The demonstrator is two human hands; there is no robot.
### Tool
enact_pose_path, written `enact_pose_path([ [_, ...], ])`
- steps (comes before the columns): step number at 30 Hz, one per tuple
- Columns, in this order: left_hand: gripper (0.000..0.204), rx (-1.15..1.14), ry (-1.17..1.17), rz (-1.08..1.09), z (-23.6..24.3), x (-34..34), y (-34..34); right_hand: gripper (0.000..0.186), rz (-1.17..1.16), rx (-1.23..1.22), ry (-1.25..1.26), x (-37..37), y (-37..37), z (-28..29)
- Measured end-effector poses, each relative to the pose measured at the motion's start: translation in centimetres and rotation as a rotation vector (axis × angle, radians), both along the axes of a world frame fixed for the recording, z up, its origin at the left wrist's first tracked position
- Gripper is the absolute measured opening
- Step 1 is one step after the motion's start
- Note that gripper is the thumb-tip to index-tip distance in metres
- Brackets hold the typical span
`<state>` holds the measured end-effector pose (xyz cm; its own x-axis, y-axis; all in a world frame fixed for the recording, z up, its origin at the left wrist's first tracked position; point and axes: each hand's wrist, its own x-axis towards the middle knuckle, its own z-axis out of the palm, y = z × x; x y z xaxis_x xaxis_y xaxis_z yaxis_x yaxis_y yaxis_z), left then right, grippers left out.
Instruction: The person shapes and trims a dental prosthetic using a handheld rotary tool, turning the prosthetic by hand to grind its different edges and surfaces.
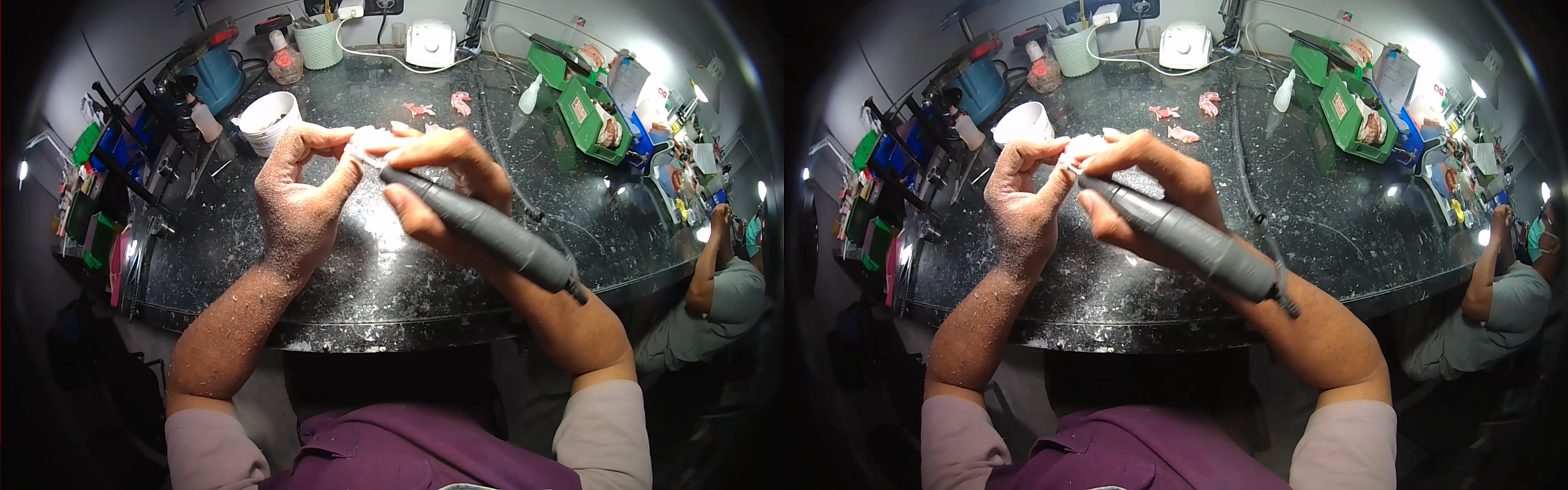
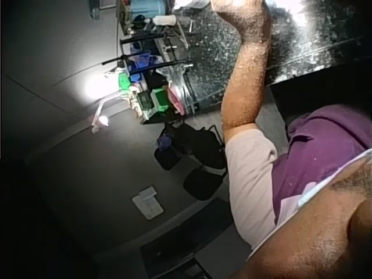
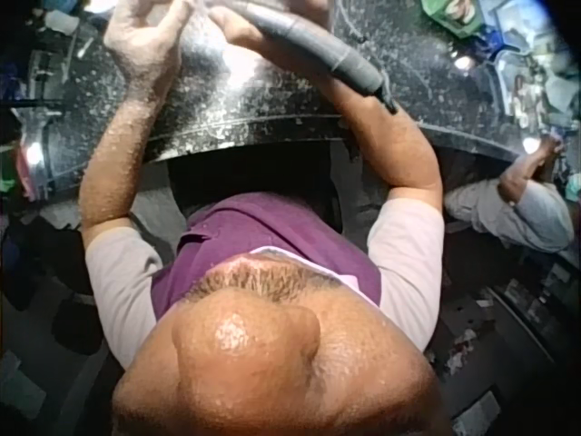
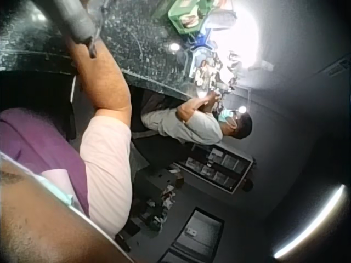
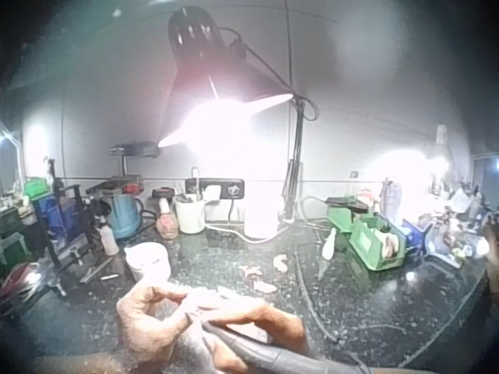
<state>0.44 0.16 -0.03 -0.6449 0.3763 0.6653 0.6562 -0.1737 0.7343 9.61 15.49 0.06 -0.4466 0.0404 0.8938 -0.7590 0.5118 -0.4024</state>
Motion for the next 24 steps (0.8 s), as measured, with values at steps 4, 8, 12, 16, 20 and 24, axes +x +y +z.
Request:
enact_pose_path([
  [4, 0.02, 0.04, 0.094, 0.019, -0.2, -0.5, 0.2, 0.031, 0.043, -0.458, -0.021, -0.1, 0.3, 0.4],
  [8, 0.021, 0.038, 0.165, 0.002, -0.3, -0.5, 0.1, 0.03, 0.201, -0.583, -0.322, -0.4, 1.1, 0.6],
  [12, 0.023, 0.042, 0.158, -0.041, -0.1, -0.6, 0.1, 0.028, 0.335, -0.572, -0.414, 0.0, 0.7, 0.7],
  [16, 0.035, -0.041, 0.075, -0.021, 0.7, -0.2, 0.1, 0.025, 0.309, -0.662, -0.411, -0.1, 0.8, 0.6],
  [20, 0.035, -0.03, -0.145, -0.135, 0.2, -0.8, 0.5, 0.026, 0.227, -0.701, -0.393, -0.5, 1.0, 0.4],
  [24, 0.024, -0.069, -0.276, -0.247, 0.1, -0.8, 0.2, 0.022, 0.204, -0.723, -0.384, -0.6, 1.3, 0.5],
])
